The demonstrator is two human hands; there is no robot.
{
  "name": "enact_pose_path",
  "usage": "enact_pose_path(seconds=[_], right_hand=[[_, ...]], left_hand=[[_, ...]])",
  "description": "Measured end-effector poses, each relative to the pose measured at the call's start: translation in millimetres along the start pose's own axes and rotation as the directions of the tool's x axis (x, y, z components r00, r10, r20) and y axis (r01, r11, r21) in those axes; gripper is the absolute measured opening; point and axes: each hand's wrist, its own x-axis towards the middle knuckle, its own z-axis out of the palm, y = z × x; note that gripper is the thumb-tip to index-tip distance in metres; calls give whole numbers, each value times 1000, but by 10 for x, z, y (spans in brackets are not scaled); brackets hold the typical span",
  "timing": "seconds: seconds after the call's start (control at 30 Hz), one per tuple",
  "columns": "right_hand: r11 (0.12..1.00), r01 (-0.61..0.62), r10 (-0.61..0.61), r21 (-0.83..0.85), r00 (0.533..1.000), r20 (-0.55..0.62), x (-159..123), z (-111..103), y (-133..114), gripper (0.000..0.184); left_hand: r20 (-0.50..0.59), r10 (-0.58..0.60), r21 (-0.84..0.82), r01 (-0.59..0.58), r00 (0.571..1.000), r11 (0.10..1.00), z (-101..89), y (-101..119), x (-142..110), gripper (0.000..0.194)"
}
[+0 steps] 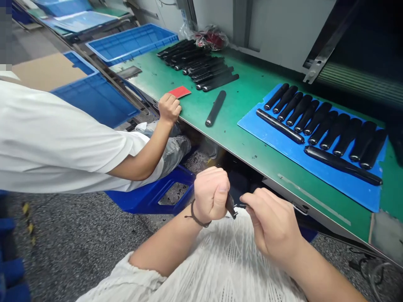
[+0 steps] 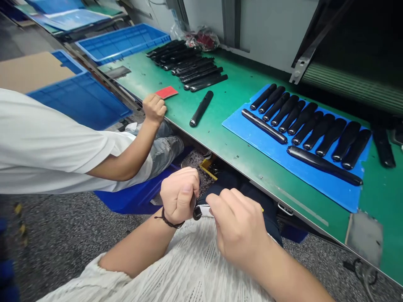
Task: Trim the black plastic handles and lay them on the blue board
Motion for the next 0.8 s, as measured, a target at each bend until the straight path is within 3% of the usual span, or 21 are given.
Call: enact_pose_path(seconds=[0.03, 0.13, 0.2, 0.57, 0.73, 0.8], right_hand=[[1000, -3, 4, -19, 1000, 18, 5, -12, 0, 18], [997, -50, 53, -54, 998, 46, 23, -19, -31, 50], [993, -68, 72, -93, 997, 39, 36, -12, -56, 59], [967, 6, -26, -253, 997, -76, 29, 52, -49, 54], [920, 51, -124, -388, 978, -166, -7, 91, -49, 53], [896, 63, -172, -439, 962, -212, -26, 114, -13, 53]], left_hand=[[12, 11, 8, -11, 1000, 1000, 2, 11, 7, 41], [33, 43, 37, -44, 999, 998, 13, 51, 26, 40], [30, 64, 60, -65, 998, 996, 22, 70, 32, 39], [35, 2, 87, -5, 999, 996, 34, 100, 11, 32], [61, -70, 69, 65, 996, 995, 70, 139, 5, 36], [92, -150, 56, 145, 984, 988, 85, 152, -5, 40]])
